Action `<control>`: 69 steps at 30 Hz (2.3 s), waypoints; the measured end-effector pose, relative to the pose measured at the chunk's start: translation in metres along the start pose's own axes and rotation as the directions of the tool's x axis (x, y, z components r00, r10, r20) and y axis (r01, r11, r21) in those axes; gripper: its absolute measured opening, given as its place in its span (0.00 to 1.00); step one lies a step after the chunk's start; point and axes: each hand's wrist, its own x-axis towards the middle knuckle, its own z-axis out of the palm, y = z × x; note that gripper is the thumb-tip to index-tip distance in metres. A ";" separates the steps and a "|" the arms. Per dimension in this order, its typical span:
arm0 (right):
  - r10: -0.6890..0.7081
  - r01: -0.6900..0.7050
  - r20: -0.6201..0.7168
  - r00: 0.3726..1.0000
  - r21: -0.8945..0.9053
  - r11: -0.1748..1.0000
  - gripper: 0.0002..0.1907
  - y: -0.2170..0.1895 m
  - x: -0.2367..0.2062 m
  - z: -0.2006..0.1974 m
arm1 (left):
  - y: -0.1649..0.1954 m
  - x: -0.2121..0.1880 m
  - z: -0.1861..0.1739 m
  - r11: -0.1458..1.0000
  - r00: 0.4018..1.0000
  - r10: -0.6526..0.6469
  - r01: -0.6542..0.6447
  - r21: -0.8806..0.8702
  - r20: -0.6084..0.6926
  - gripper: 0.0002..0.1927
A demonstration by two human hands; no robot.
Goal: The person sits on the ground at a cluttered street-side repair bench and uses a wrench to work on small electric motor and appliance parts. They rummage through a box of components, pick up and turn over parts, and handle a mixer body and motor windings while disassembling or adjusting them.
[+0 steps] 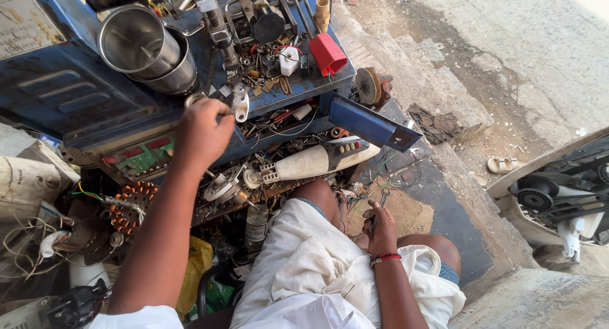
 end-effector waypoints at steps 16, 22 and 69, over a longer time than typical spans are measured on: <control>0.005 -0.006 -0.035 0.999 -0.019 1.000 0.15 0.000 -0.003 -0.002 | -0.011 0.030 0.045 0.994 0.984 0.110 -0.107 -0.030 0.142 0.07; 0.000 -0.001 -0.037 0.999 -0.027 1.000 0.15 -0.003 -0.004 -0.002 | -0.004 0.035 0.038 0.991 0.983 0.126 -0.118 -0.068 0.137 0.08; -0.101 0.097 0.032 0.994 0.106 0.990 0.09 -0.016 -0.064 0.018 | 0.004 0.050 0.075 0.982 0.995 -0.002 0.020 0.188 -0.097 0.14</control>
